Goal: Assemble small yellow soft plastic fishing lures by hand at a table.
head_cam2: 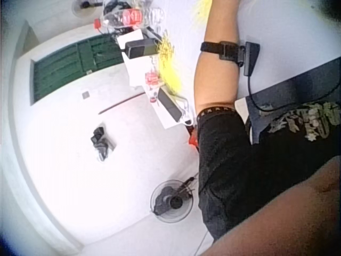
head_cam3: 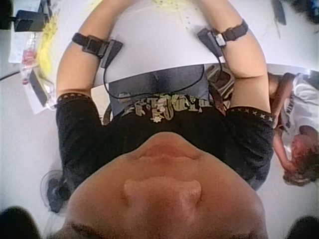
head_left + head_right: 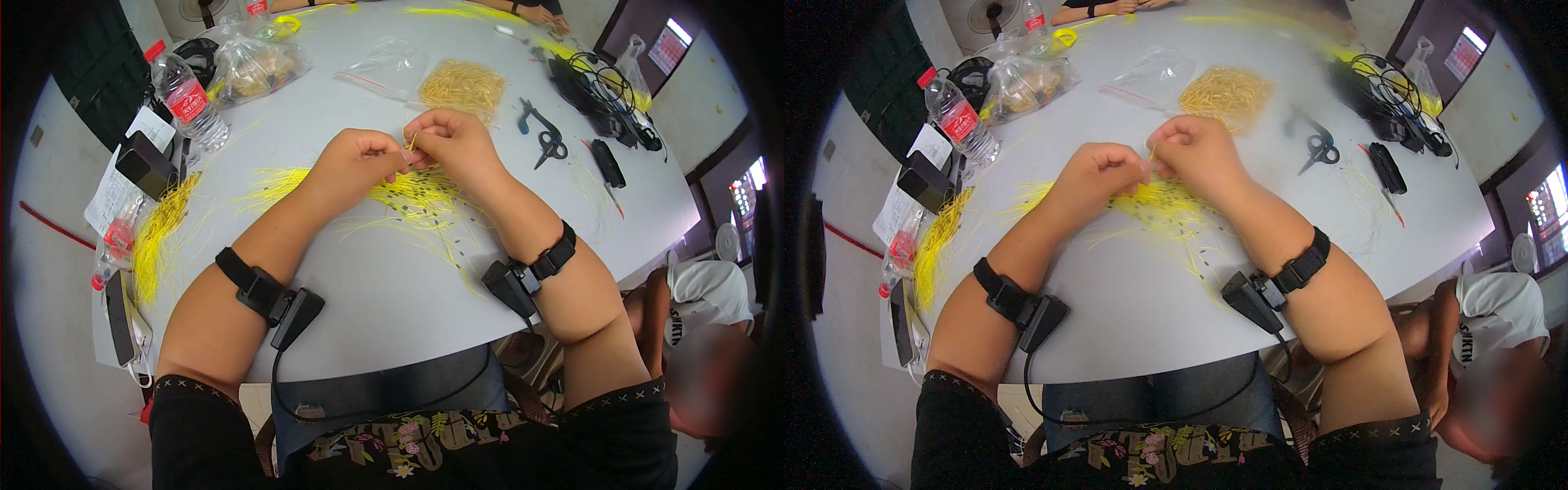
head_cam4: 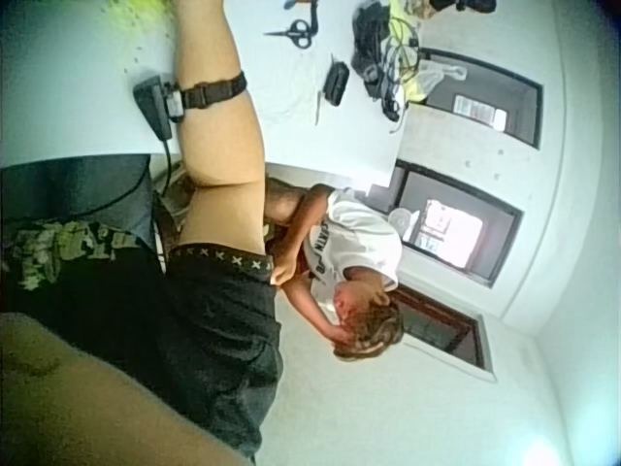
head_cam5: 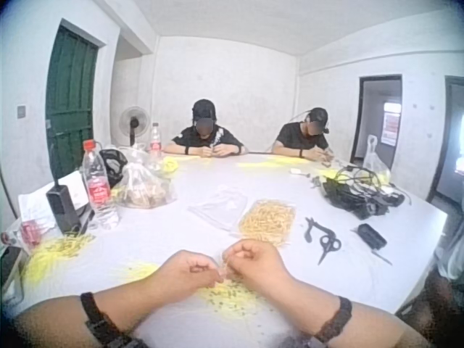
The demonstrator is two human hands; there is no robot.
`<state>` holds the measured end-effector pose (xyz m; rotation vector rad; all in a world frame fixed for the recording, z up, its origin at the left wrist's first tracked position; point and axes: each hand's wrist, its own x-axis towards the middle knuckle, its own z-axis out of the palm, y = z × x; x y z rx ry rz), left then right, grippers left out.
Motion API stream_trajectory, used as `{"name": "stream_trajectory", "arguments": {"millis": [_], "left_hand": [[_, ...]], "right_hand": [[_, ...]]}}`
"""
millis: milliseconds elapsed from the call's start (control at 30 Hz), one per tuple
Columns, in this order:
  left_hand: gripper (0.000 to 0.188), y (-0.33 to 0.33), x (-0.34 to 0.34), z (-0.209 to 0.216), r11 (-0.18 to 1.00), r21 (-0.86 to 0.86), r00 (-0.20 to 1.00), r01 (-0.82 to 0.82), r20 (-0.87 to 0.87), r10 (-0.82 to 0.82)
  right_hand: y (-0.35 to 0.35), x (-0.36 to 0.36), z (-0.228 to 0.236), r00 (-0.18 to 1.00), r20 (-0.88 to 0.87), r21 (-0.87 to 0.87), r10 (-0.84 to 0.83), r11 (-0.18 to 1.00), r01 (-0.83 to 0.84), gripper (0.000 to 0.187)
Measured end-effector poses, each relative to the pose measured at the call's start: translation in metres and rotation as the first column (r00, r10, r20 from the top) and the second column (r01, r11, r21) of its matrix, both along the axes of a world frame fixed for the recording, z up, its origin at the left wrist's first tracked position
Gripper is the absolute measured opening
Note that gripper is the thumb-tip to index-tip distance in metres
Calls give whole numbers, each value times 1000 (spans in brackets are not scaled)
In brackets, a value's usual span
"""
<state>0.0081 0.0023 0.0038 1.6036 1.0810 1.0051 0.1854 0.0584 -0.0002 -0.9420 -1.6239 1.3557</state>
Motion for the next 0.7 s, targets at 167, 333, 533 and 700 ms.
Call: {"name": "stream_trajectory", "arguments": {"millis": [167,333,533,700], "left_hand": [[18,1,-2,2,997,-37,997,-66,-43,65],[18,4,-3,-3,995,-19,994,-96,-62,94],[20,8,-6,-6,988,0,985,-157,-70,157],[23,10,-8,-8,984,-26,984,-176,18,177]], "right_hand": [[-2,-1,2,1000,16,-4,-2,1000,3,12],[-2,-1,1,1000,0,-9,-3,1000,3,13],[-4,-1,3,999,-46,5,21,1000,-21,13],[-9,-3,5,999,-18,16,36,999,-35,12]]}}
